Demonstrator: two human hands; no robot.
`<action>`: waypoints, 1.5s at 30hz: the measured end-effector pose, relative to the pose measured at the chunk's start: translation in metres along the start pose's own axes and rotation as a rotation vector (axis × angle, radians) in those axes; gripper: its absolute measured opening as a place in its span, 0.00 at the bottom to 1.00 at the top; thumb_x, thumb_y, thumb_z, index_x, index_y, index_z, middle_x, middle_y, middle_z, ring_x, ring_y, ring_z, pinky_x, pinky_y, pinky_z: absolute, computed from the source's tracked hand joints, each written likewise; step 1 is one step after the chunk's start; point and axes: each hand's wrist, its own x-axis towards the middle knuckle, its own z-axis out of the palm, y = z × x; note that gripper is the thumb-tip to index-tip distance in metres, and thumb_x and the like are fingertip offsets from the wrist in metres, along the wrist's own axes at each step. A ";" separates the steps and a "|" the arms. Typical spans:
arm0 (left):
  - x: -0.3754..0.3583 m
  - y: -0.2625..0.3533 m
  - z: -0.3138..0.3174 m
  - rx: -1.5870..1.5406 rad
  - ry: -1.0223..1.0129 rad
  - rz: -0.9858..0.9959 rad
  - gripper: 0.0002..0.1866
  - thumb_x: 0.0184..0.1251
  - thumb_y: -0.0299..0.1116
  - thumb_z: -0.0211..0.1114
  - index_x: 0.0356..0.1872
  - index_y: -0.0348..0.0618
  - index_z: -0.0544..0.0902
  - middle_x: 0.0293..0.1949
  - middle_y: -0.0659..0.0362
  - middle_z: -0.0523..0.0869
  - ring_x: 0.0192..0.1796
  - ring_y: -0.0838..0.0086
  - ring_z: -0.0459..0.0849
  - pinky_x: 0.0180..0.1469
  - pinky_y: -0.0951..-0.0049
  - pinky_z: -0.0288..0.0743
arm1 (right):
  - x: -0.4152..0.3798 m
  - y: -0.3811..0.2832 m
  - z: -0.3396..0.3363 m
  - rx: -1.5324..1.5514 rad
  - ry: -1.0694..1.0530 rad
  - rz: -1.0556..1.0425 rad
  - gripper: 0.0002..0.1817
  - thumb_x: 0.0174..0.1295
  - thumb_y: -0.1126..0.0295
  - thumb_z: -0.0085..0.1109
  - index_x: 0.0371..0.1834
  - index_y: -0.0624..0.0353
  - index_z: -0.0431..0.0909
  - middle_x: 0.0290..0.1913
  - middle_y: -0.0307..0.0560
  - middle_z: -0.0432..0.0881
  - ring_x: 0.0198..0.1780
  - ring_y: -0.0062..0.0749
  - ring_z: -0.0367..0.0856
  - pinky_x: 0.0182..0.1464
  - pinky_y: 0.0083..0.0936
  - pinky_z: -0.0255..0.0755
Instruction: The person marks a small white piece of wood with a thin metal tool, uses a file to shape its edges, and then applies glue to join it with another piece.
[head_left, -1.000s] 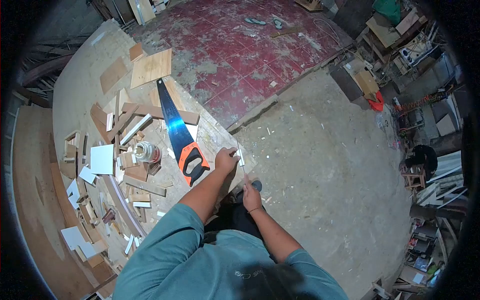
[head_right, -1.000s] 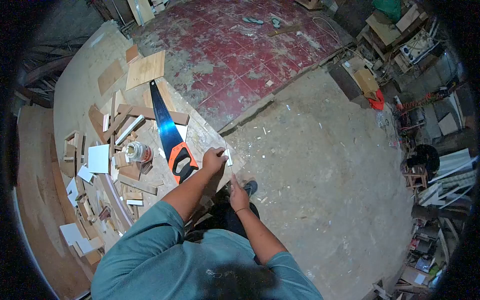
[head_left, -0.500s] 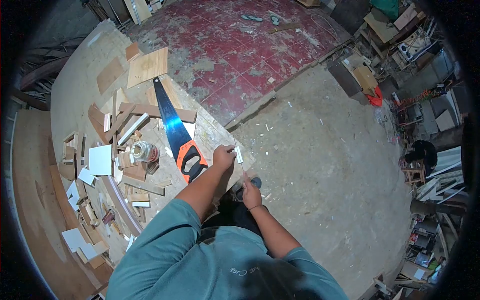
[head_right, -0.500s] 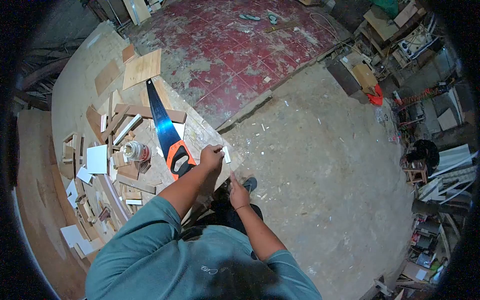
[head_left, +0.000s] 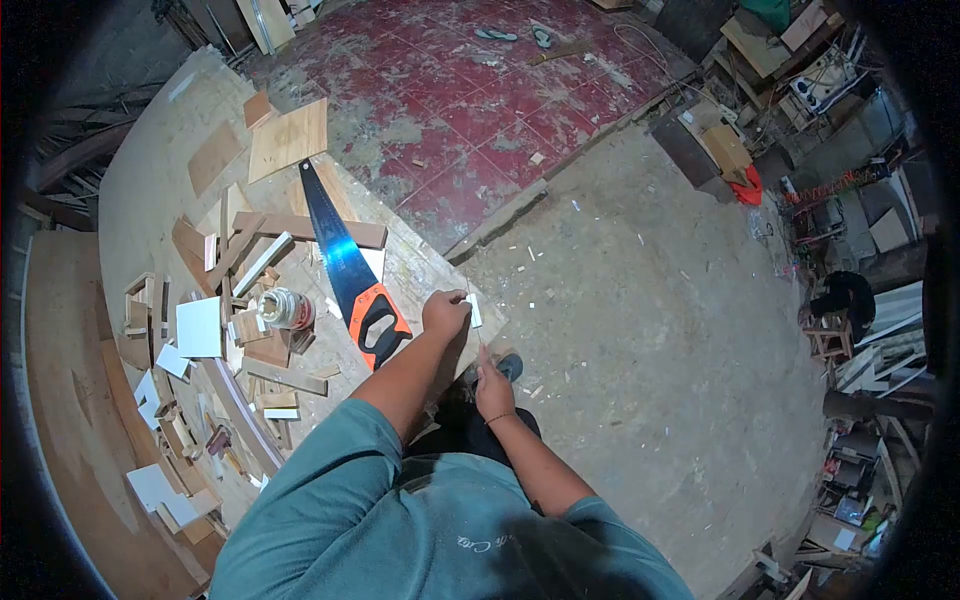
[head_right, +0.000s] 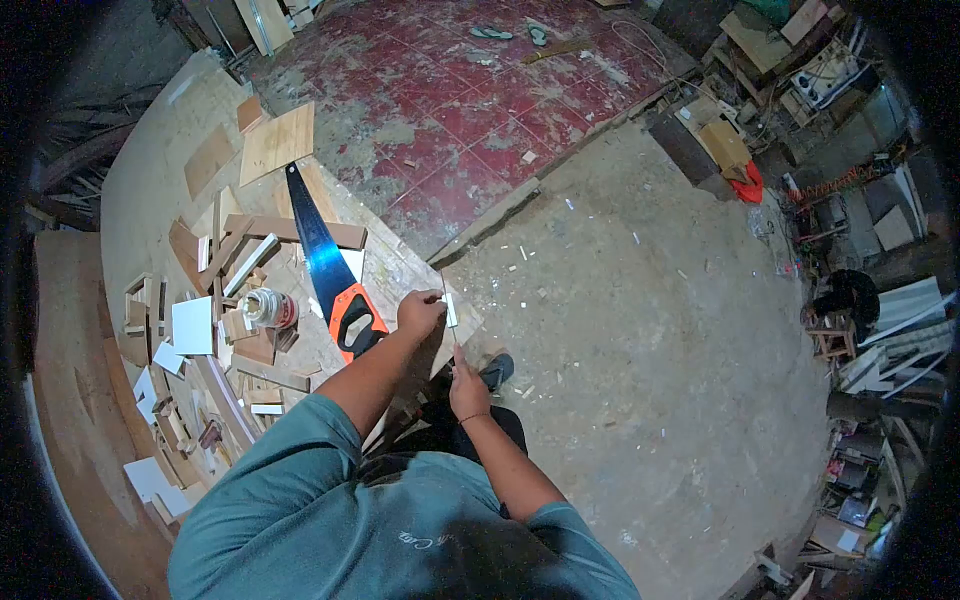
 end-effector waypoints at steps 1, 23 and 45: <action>0.001 0.001 -0.001 -0.001 -0.019 -0.022 0.16 0.46 0.39 0.68 0.39 0.50 0.87 0.35 0.49 0.82 0.39 0.57 0.83 0.44 0.64 0.75 | 0.000 0.001 0.001 0.022 0.022 -0.018 0.30 0.66 0.71 0.47 0.72 0.41 0.54 0.38 0.65 0.79 0.38 0.60 0.79 0.40 0.46 0.72; 0.005 0.000 0.006 -0.013 -0.016 -0.093 0.14 0.47 0.40 0.67 0.38 0.53 0.88 0.37 0.49 0.83 0.43 0.56 0.83 0.47 0.63 0.76 | -0.003 -0.001 -0.003 -0.044 -0.023 0.039 0.31 0.67 0.70 0.46 0.73 0.38 0.52 0.39 0.63 0.81 0.38 0.59 0.80 0.39 0.46 0.73; 0.011 0.006 0.001 -0.050 -0.104 -0.179 0.13 0.50 0.37 0.70 0.38 0.50 0.87 0.35 0.56 0.88 0.38 0.65 0.86 0.43 0.69 0.77 | 0.019 -0.005 -0.001 0.017 -0.022 -0.015 0.31 0.67 0.71 0.45 0.73 0.40 0.52 0.28 0.67 0.78 0.31 0.63 0.78 0.34 0.49 0.69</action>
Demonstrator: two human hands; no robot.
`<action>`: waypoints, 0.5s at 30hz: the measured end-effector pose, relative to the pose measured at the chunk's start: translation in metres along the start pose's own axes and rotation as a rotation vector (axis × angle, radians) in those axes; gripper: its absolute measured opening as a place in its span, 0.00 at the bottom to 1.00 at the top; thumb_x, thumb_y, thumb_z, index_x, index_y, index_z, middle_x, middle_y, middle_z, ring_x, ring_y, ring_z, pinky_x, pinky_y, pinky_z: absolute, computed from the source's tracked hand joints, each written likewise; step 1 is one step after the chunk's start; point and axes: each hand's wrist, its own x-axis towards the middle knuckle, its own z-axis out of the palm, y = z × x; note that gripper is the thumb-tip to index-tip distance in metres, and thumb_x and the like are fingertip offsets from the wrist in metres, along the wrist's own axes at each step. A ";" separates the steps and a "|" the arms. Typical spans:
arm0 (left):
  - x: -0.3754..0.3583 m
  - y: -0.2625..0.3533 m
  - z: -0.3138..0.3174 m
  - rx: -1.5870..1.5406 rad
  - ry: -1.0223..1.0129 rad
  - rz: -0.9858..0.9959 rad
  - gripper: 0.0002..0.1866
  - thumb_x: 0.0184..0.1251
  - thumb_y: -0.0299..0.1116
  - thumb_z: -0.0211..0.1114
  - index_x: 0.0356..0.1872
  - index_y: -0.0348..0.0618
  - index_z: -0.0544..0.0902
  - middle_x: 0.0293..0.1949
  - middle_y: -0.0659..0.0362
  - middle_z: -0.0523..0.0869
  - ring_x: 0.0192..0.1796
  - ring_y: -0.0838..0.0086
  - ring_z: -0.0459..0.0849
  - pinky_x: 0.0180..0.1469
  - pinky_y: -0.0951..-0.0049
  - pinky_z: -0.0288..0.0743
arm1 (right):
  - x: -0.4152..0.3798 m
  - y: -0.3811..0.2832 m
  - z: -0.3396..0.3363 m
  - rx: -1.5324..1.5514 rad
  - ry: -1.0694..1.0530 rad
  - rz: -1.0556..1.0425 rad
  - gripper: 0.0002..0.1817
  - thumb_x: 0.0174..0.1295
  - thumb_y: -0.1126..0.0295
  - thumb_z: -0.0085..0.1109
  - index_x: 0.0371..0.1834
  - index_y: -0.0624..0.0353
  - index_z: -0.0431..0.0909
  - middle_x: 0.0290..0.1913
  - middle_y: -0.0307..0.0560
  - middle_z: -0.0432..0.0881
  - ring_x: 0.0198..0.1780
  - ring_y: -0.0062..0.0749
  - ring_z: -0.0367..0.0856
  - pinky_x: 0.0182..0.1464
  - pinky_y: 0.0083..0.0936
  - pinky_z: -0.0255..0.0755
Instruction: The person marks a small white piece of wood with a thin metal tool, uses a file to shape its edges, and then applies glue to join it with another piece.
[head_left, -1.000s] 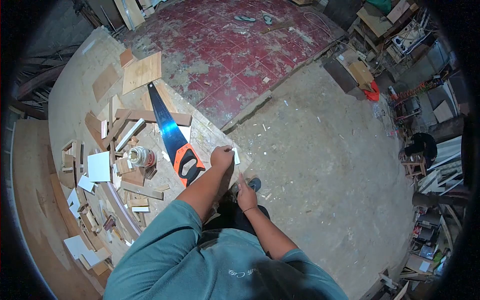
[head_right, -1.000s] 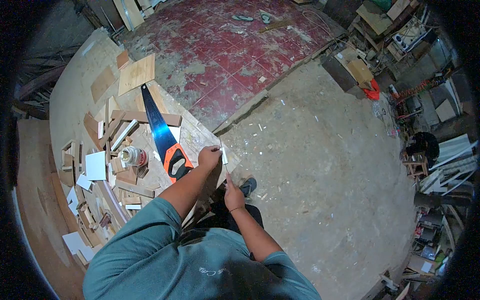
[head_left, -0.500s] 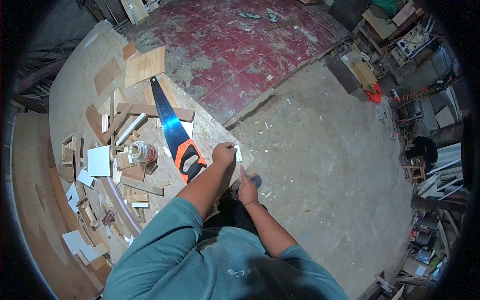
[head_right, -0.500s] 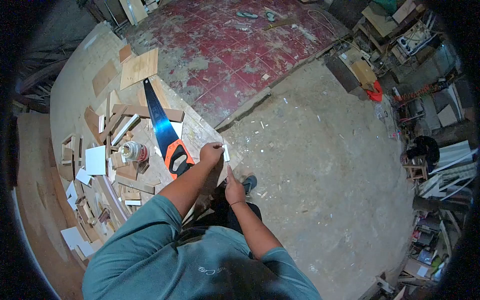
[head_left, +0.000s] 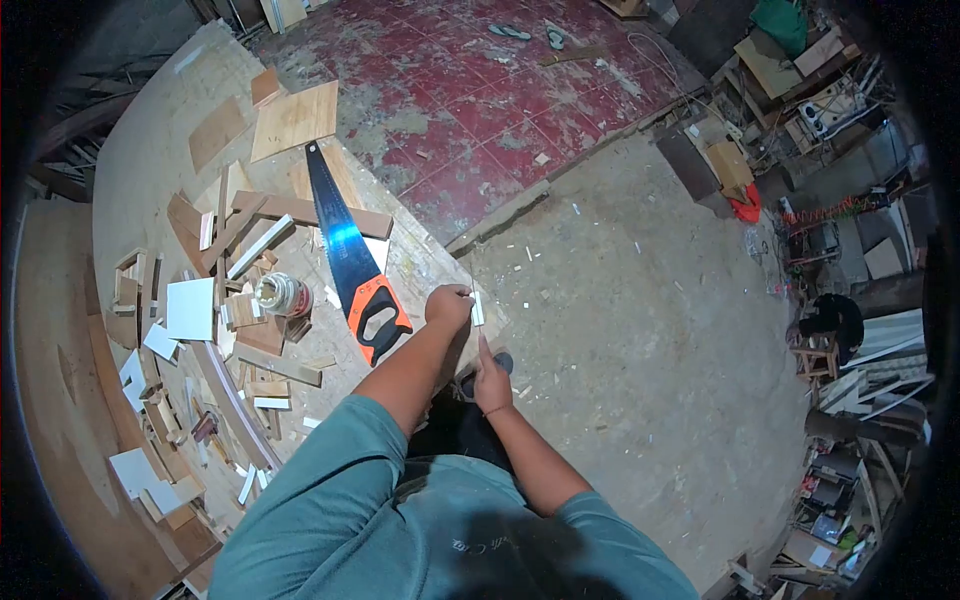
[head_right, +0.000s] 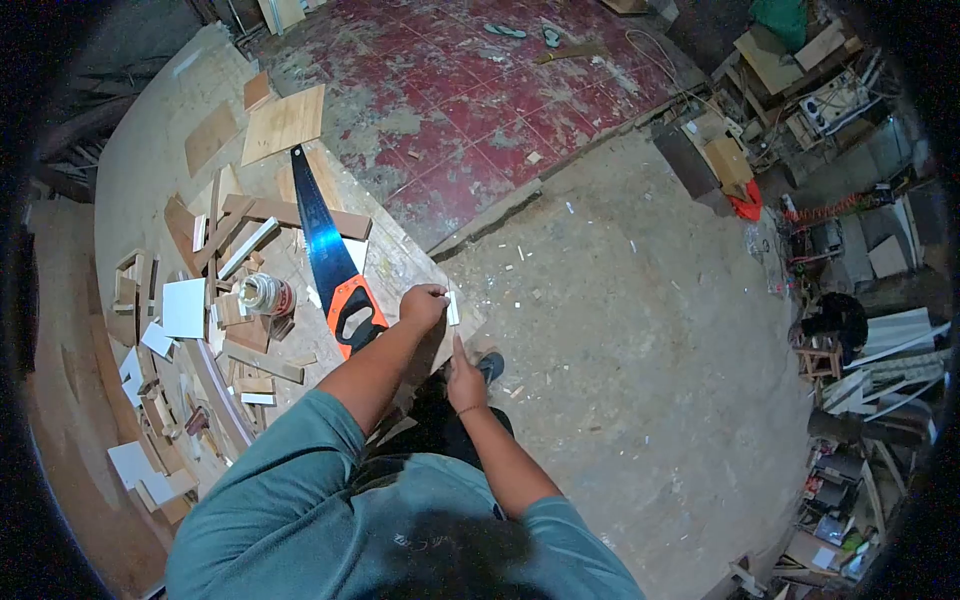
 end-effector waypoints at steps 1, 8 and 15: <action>-0.002 0.002 -0.002 0.005 0.008 0.003 0.12 0.49 0.37 0.70 0.37 0.51 0.88 0.35 0.56 0.88 0.38 0.64 0.86 0.43 0.68 0.77 | -0.003 0.002 0.002 0.036 0.038 -0.035 0.32 0.66 0.72 0.46 0.73 0.39 0.52 0.30 0.67 0.78 0.32 0.63 0.78 0.34 0.48 0.70; -0.001 0.001 -0.001 -0.005 0.002 -0.019 0.12 0.48 0.37 0.70 0.37 0.52 0.88 0.35 0.55 0.88 0.38 0.63 0.86 0.43 0.67 0.78 | 0.018 -0.009 -0.005 0.043 -0.031 0.052 0.33 0.65 0.74 0.45 0.73 0.37 0.53 0.33 0.71 0.77 0.33 0.64 0.78 0.33 0.48 0.70; -0.001 -0.001 0.001 0.015 0.035 0.015 0.11 0.48 0.36 0.71 0.35 0.51 0.88 0.34 0.55 0.88 0.37 0.62 0.86 0.43 0.66 0.78 | 0.009 0.002 0.002 0.072 0.092 -0.072 0.32 0.65 0.74 0.46 0.73 0.37 0.55 0.29 0.69 0.77 0.30 0.63 0.77 0.33 0.47 0.70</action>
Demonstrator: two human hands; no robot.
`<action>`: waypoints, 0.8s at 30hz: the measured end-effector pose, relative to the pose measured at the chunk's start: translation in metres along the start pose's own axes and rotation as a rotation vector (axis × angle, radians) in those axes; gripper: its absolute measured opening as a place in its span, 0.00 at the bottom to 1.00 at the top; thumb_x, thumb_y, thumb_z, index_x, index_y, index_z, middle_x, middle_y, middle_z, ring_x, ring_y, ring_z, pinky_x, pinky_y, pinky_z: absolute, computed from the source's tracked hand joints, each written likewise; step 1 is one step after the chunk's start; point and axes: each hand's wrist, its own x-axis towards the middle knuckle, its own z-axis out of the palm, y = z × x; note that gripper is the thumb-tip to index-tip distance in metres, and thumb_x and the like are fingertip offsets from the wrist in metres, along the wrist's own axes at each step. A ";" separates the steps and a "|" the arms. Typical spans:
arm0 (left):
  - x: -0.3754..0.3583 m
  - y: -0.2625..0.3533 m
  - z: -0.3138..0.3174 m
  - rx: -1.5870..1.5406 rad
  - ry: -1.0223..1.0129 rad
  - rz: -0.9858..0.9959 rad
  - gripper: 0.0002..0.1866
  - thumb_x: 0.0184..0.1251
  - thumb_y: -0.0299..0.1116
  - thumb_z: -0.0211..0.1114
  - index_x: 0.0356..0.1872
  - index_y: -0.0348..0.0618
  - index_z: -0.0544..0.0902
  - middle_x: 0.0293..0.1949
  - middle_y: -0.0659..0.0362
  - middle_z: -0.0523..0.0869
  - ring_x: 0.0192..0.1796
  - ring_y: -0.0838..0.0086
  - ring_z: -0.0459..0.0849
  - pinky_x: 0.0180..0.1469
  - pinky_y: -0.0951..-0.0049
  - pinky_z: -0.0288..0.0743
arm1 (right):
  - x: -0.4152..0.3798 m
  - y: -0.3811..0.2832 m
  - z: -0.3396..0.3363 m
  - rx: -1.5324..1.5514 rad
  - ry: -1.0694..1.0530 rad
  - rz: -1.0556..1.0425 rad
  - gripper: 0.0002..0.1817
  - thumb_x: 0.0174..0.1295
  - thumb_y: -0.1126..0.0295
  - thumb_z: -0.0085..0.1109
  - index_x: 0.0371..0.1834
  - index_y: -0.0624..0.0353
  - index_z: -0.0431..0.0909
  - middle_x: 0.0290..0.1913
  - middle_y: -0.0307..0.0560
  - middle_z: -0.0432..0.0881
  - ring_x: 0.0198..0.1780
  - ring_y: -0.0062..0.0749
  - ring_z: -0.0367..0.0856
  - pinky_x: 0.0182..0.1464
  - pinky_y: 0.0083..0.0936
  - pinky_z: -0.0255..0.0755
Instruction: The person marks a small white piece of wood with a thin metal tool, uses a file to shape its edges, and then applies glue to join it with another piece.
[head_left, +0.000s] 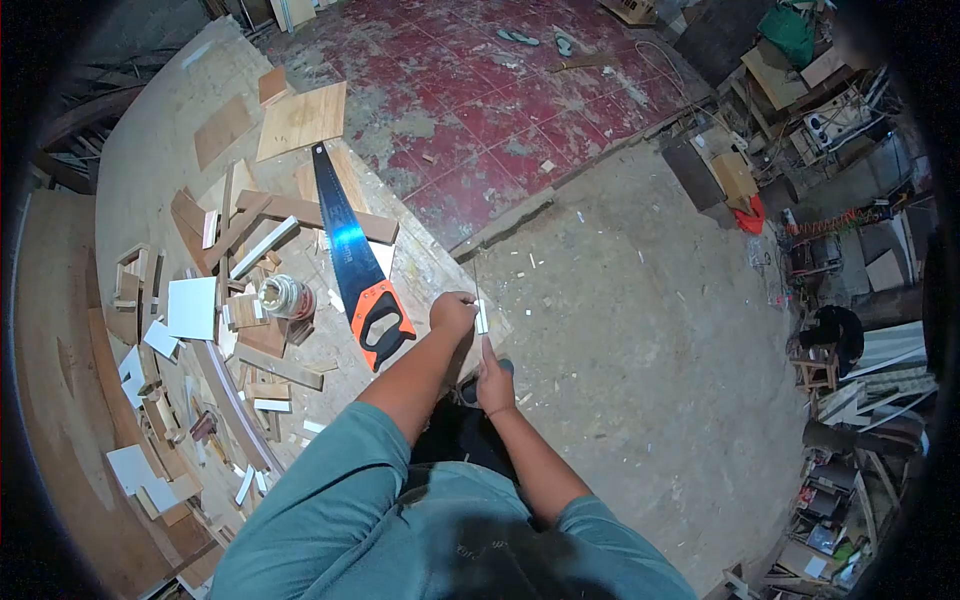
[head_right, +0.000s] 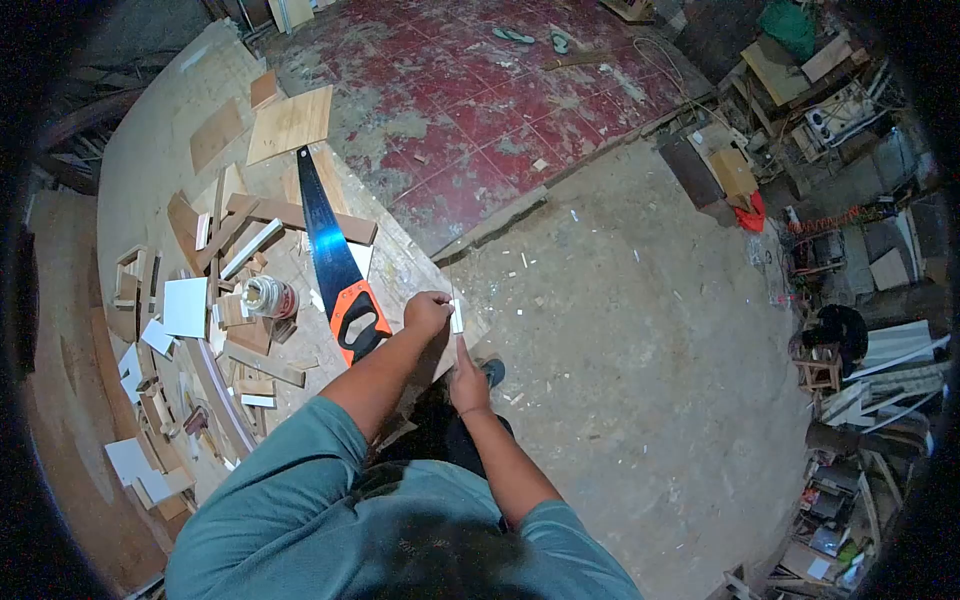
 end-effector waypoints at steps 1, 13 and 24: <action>-0.001 0.001 -0.001 -0.001 -0.001 -0.004 0.11 0.48 0.36 0.71 0.35 0.51 0.88 0.34 0.55 0.88 0.37 0.62 0.86 0.43 0.66 0.78 | 0.016 -0.008 -0.001 -0.067 -0.071 0.092 0.33 0.65 0.74 0.46 0.73 0.36 0.54 0.29 0.69 0.77 0.31 0.63 0.77 0.34 0.47 0.70; -0.001 0.001 0.001 -0.034 0.002 -0.020 0.10 0.49 0.36 0.70 0.35 0.51 0.88 0.34 0.54 0.87 0.37 0.63 0.86 0.42 0.67 0.78 | 0.009 -0.008 0.004 -0.074 -0.040 0.072 0.31 0.66 0.71 0.47 0.72 0.38 0.55 0.27 0.68 0.77 0.31 0.63 0.78 0.32 0.48 0.70; -0.002 -0.001 0.002 -0.018 0.007 0.033 0.11 0.49 0.37 0.69 0.35 0.51 0.88 0.34 0.54 0.87 0.38 0.61 0.86 0.43 0.66 0.78 | -0.027 -0.007 -0.006 -0.123 -0.042 0.129 0.30 0.66 0.69 0.47 0.72 0.37 0.55 0.30 0.65 0.79 0.30 0.62 0.78 0.32 0.51 0.69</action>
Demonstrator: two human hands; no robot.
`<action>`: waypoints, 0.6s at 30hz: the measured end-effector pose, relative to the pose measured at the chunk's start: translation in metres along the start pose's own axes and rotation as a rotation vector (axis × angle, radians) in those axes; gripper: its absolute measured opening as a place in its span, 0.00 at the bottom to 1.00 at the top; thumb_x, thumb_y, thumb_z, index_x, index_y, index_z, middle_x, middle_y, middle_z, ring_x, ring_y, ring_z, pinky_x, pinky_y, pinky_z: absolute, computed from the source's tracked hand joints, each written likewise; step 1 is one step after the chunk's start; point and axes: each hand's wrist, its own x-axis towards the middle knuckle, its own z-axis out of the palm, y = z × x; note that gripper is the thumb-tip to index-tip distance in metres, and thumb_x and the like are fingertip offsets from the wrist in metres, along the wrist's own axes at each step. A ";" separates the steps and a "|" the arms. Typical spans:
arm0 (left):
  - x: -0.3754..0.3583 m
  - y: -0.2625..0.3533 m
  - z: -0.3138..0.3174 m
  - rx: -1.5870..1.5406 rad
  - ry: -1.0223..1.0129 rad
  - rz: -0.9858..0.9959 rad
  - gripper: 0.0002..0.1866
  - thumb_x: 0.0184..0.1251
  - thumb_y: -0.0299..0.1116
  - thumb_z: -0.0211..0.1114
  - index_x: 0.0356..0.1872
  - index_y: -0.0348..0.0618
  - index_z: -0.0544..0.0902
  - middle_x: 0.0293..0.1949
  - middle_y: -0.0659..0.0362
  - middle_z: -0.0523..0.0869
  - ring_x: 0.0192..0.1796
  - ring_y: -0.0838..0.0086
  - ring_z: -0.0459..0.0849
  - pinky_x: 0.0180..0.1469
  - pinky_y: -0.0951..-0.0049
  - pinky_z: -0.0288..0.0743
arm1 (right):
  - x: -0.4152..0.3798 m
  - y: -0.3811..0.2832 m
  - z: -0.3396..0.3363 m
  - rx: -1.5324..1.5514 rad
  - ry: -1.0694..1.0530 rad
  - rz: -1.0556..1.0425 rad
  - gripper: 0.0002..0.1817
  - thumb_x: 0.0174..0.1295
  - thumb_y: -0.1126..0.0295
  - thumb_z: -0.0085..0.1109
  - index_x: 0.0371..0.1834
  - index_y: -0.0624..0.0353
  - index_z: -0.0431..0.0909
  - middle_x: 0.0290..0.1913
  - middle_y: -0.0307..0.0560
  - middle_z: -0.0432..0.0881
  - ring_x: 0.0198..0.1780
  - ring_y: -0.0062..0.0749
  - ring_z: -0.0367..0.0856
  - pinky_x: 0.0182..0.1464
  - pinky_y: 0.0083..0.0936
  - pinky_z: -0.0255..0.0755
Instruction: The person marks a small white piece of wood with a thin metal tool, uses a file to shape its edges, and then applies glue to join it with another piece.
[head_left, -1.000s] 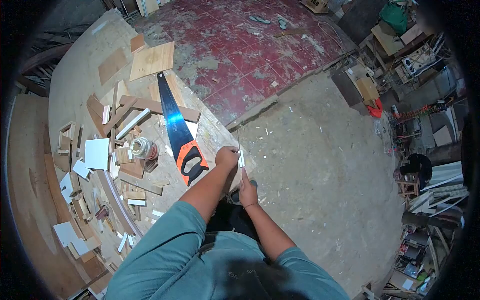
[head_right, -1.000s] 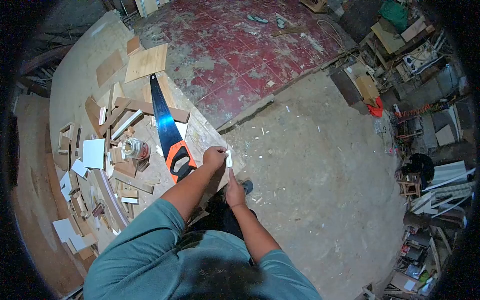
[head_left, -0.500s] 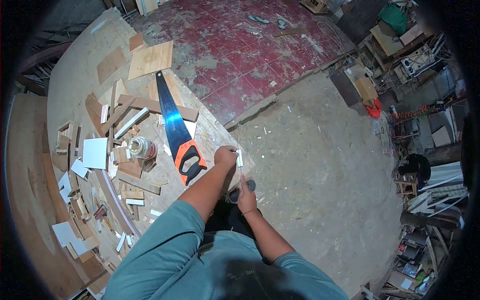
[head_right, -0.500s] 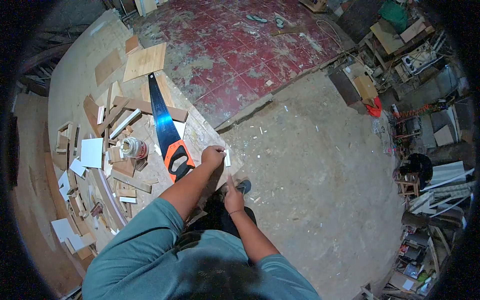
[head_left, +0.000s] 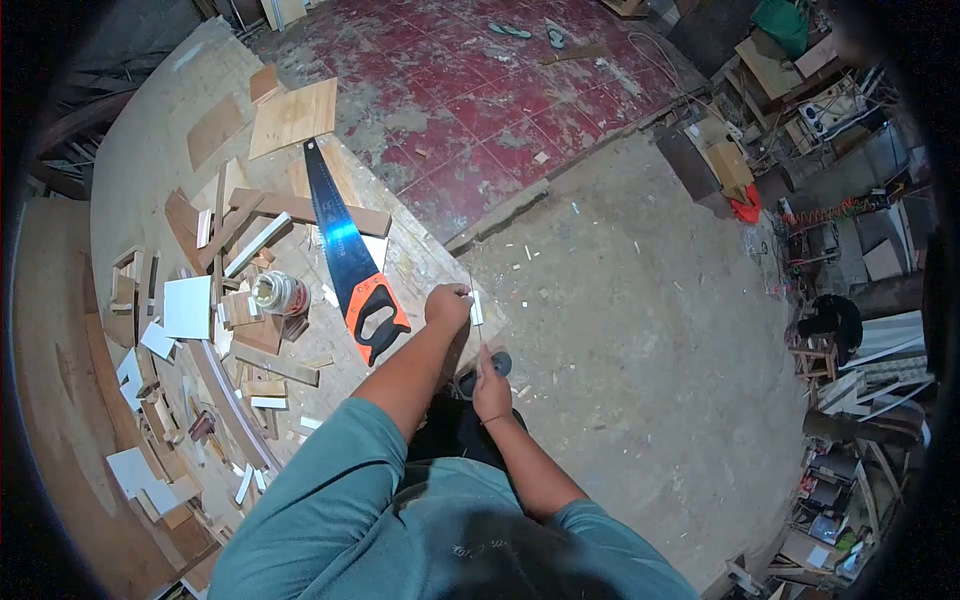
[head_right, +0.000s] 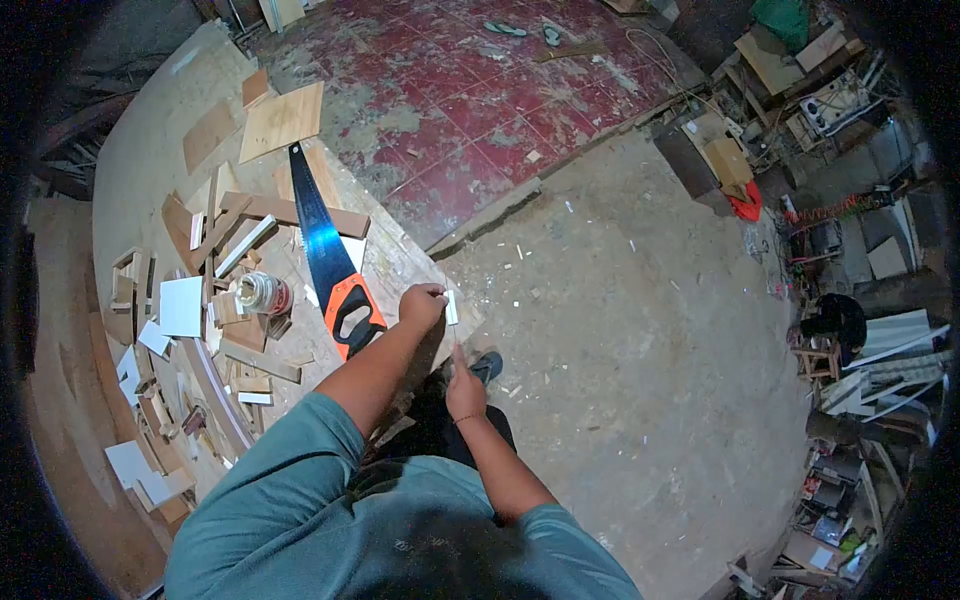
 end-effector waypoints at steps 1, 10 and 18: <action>0.002 0.000 0.001 -0.001 0.002 0.004 0.11 0.49 0.37 0.69 0.35 0.51 0.88 0.34 0.54 0.87 0.38 0.61 0.86 0.43 0.66 0.78 | 0.013 -0.004 0.003 -0.002 -0.015 0.032 0.30 0.66 0.69 0.48 0.72 0.36 0.56 0.30 0.65 0.79 0.33 0.62 0.78 0.34 0.49 0.70; 0.004 -0.004 0.003 0.006 0.014 0.025 0.11 0.49 0.36 0.68 0.36 0.51 0.88 0.35 0.54 0.87 0.38 0.60 0.86 0.43 0.65 0.78 | -0.009 -0.007 -0.002 -0.019 -0.056 0.087 0.31 0.65 0.71 0.48 0.72 0.36 0.56 0.30 0.66 0.78 0.35 0.61 0.79 0.35 0.48 0.70; 0.001 -0.001 0.000 0.037 0.006 0.023 0.12 0.49 0.35 0.70 0.37 0.48 0.87 0.35 0.55 0.88 0.37 0.64 0.86 0.43 0.68 0.77 | 0.043 -0.015 0.006 -0.033 -0.012 0.020 0.30 0.65 0.71 0.47 0.72 0.37 0.56 0.29 0.68 0.78 0.32 0.63 0.78 0.33 0.49 0.69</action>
